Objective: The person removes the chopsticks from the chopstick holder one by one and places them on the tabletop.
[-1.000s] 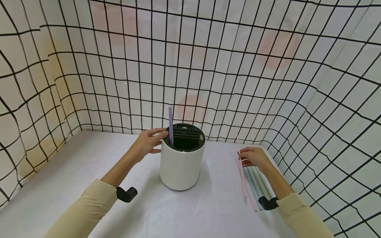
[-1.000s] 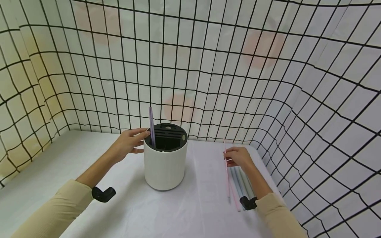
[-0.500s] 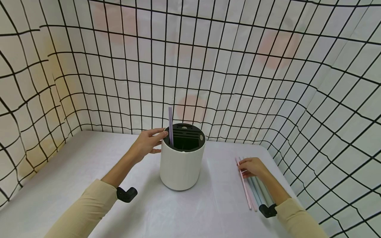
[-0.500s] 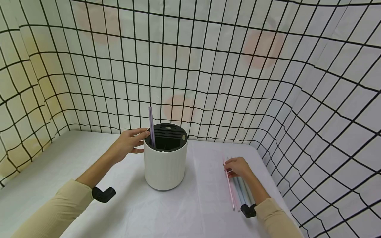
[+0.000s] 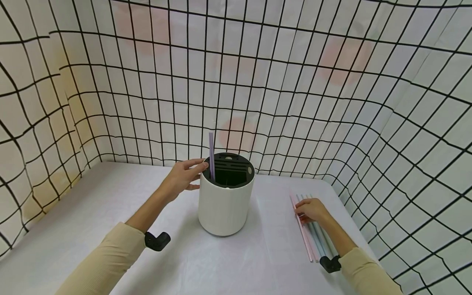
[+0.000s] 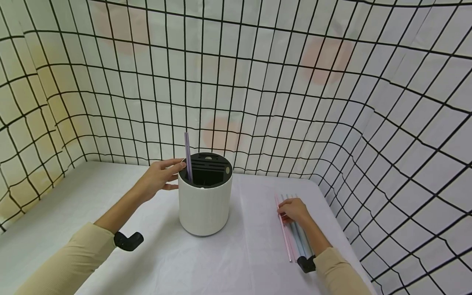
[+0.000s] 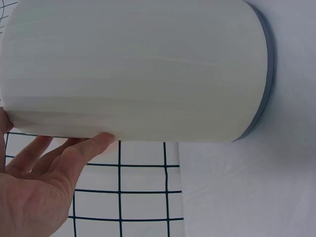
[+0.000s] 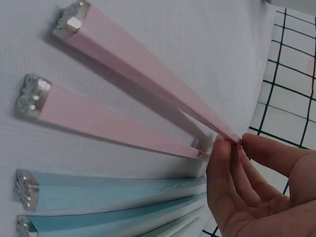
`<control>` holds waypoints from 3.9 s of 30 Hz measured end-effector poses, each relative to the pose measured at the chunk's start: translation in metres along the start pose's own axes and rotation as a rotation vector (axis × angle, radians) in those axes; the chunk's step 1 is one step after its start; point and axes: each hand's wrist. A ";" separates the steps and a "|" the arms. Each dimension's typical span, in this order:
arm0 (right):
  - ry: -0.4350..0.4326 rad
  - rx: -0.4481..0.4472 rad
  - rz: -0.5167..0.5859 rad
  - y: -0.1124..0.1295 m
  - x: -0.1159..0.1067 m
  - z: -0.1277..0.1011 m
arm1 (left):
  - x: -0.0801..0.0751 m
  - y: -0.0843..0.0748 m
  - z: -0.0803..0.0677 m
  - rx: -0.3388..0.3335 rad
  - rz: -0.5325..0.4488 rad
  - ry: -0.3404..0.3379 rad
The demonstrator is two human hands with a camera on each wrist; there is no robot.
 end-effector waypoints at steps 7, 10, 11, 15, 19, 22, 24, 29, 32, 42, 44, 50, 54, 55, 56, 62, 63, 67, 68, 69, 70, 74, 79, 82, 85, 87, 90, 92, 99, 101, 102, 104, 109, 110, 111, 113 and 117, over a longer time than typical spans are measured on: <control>-0.006 -0.015 -0.019 -0.002 0.001 0.000 | 0.000 0.000 0.000 0.003 0.006 -0.001; -0.015 -0.018 -0.030 -0.002 0.001 0.000 | 0.000 0.001 0.000 0.003 0.009 -0.001; -0.017 -0.019 -0.033 -0.002 0.001 0.000 | 0.000 0.001 0.000 0.003 0.009 0.000; -0.021 -0.011 -0.034 -0.003 0.003 0.000 | 0.000 0.000 0.000 0.001 0.011 -0.003; -0.014 -0.009 -0.028 -0.004 0.004 0.000 | 0.000 0.000 -0.001 -0.002 0.007 -0.006; -0.017 -0.009 -0.031 -0.004 0.004 0.000 | 0.000 0.000 -0.002 -0.003 0.007 -0.007; -0.016 -0.013 -0.036 -0.004 0.004 0.000 | 0.001 0.000 -0.002 -0.004 0.007 -0.008; -0.025 -0.009 -0.056 -0.005 0.004 0.000 | 0.001 0.000 -0.002 -0.006 0.003 -0.007; -0.034 -0.008 -0.076 -0.005 0.005 0.000 | 0.000 0.000 -0.002 -0.006 0.005 -0.006; -0.049 -0.048 -0.127 0.000 0.000 -0.002 | 0.001 -0.001 -0.001 -0.010 0.009 -0.007; -0.051 -0.056 -0.119 0.004 -0.001 -0.002 | 0.001 -0.001 -0.001 -0.013 0.008 -0.007; -0.068 -0.095 -0.104 0.033 -0.002 -0.001 | 0.001 0.000 -0.001 -0.014 0.008 -0.006; -0.071 -0.164 -0.099 0.071 -0.002 -0.003 | 0.000 -0.001 -0.002 -0.010 0.007 -0.006; -0.067 -0.189 -0.100 0.081 -0.001 -0.004 | 0.000 -0.001 -0.002 -0.011 0.007 -0.007; -0.063 -0.212 -0.101 0.092 -0.001 -0.005 | 0.000 -0.001 -0.002 -0.012 0.006 -0.007; -0.048 -0.312 -0.089 0.161 0.012 -0.016 | 0.000 0.000 -0.002 -0.011 0.001 -0.005; -0.044 -0.327 -0.080 0.172 0.015 -0.018 | 0.000 0.000 -0.002 -0.010 0.000 -0.004; -0.021 -0.395 -0.054 0.209 0.031 -0.028 | 0.000 0.001 -0.001 -0.009 -0.004 0.000; -0.011 -0.414 -0.037 0.217 0.035 -0.030 | 0.000 0.001 -0.001 -0.009 -0.005 0.000; -0.001 -0.433 -0.018 0.223 0.040 -0.032 | 0.000 0.001 -0.001 -0.007 -0.002 0.001; 0.008 -0.449 -0.007 0.229 0.045 -0.033 | 0.000 0.001 -0.001 -0.004 0.000 0.003; 0.051 -0.492 0.016 0.245 0.067 -0.034 | 0.000 0.001 -0.001 0.000 0.003 0.003; 0.098 -0.508 -0.016 0.254 0.091 -0.032 | 0.000 0.001 -0.001 -0.008 -0.001 0.004; 0.121 -0.531 -0.022 0.257 0.102 -0.029 | 0.000 0.000 -0.002 -0.003 0.000 0.009; 0.125 -0.555 -0.022 0.259 0.110 -0.027 | 0.000 0.000 -0.003 -0.001 -0.005 0.009; 0.121 -0.573 -0.015 0.259 0.114 -0.025 | 0.000 0.000 -0.002 0.000 -0.001 0.007; 0.100 -0.587 -0.024 0.260 0.119 -0.023 | 0.000 0.000 -0.002 0.000 -0.002 0.005; 0.088 -0.593 -0.028 0.261 0.122 -0.023 | 0.000 0.000 -0.002 0.000 -0.003 0.004; 0.046 -0.620 -0.025 0.258 0.130 -0.023 | 0.000 0.000 -0.003 -0.001 0.001 0.003; 0.027 -0.631 -0.027 0.257 0.132 -0.023 | 0.000 0.000 -0.003 0.000 0.002 0.003; 0.017 -0.638 -0.030 0.257 0.133 -0.023 | 0.000 0.000 -0.003 0.002 0.001 0.003; 0.002 -0.645 -0.034 0.256 0.134 -0.023 | -0.001 0.000 -0.004 0.003 0.000 0.001; -0.018 -0.661 -0.049 0.256 0.134 -0.025 | -0.001 0.001 -0.004 0.000 -0.005 -0.001; -0.021 -0.665 -0.054 0.256 0.134 -0.026 | 0.000 0.001 -0.004 -0.001 -0.006 0.000; -0.023 -0.669 -0.054 0.255 0.134 -0.026 | 0.000 0.002 -0.004 -0.003 -0.008 -0.001; -0.024 -0.676 -0.055 0.255 0.133 -0.028 | 0.000 0.002 -0.004 -0.007 -0.010 -0.005; -0.015 -0.680 -0.047 0.256 0.130 -0.032 | 0.000 0.003 -0.004 0.001 -0.004 -0.002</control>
Point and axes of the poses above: each hand's wrist, its own z-axis towards the middle knuckle, its own x-axis out of the palm, y = z × x, and after that the axes turned 10 degrees about -x, right-handed
